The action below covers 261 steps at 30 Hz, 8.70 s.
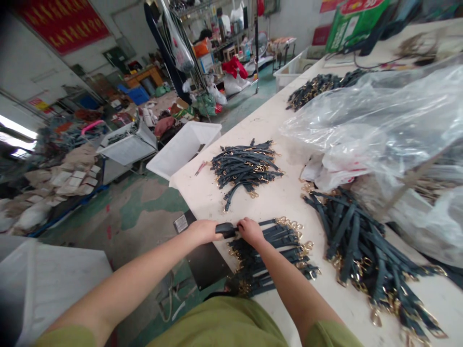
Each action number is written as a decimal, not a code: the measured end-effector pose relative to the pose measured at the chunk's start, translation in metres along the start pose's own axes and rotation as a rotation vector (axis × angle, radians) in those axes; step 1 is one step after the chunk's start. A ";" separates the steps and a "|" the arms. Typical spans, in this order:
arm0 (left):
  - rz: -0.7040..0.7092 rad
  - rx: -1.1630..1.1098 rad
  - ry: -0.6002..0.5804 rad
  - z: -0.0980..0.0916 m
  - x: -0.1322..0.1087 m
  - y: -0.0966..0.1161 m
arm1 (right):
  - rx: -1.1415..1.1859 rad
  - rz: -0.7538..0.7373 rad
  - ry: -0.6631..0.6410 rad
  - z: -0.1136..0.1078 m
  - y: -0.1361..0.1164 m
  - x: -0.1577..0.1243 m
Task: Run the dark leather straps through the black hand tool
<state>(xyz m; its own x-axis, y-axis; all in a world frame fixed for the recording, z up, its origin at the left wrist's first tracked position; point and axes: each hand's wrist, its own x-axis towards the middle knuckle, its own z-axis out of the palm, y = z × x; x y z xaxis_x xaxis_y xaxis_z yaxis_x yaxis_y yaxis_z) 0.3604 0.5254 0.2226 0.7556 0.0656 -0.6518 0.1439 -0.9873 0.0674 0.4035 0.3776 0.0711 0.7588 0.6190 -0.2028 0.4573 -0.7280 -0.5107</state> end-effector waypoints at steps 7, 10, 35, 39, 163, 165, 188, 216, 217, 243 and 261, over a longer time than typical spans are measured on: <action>0.020 0.055 0.067 0.009 -0.004 -0.015 | -0.001 0.004 0.007 -0.003 0.000 -0.001; -0.031 0.021 0.127 0.011 -0.017 -0.044 | 0.019 0.000 0.011 -0.001 0.000 0.000; -0.094 -0.240 0.212 0.032 -0.040 -0.081 | -0.233 -0.038 -0.108 -0.016 0.010 -0.011; -0.139 -0.303 0.219 0.030 -0.055 -0.103 | -0.302 -0.092 -0.259 -0.031 0.026 -0.002; -0.213 -0.271 0.192 0.073 -0.088 -0.097 | -0.400 -0.385 -0.242 0.009 -0.048 0.012; -0.193 -0.237 0.176 0.073 -0.086 -0.097 | -0.385 -0.349 -0.237 0.010 -0.050 0.015; 0.000 0.116 0.093 0.019 -0.007 -0.054 | -0.017 0.007 -0.027 0.013 -0.018 0.005; -0.043 -0.201 -0.032 0.010 -0.006 -0.073 | -0.014 -0.023 -0.054 0.005 -0.018 0.007; -0.041 -0.186 0.000 0.012 -0.005 -0.071 | -0.017 -0.021 -0.054 0.005 -0.019 0.006; -0.246 -0.278 0.116 0.067 -0.089 -0.095 | -0.209 -0.086 -0.172 0.020 -0.047 0.000; -0.007 0.055 0.169 0.057 -0.058 -0.063 | -0.045 -0.036 -0.059 0.028 -0.034 0.002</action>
<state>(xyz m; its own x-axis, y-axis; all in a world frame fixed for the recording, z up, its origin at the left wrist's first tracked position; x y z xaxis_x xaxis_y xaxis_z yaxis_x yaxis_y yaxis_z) 0.2707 0.5759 0.2130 0.8521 0.0916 -0.5153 0.1180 -0.9928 0.0186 0.3769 0.4120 0.0650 0.7131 0.6606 -0.2348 0.5053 -0.7165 -0.4810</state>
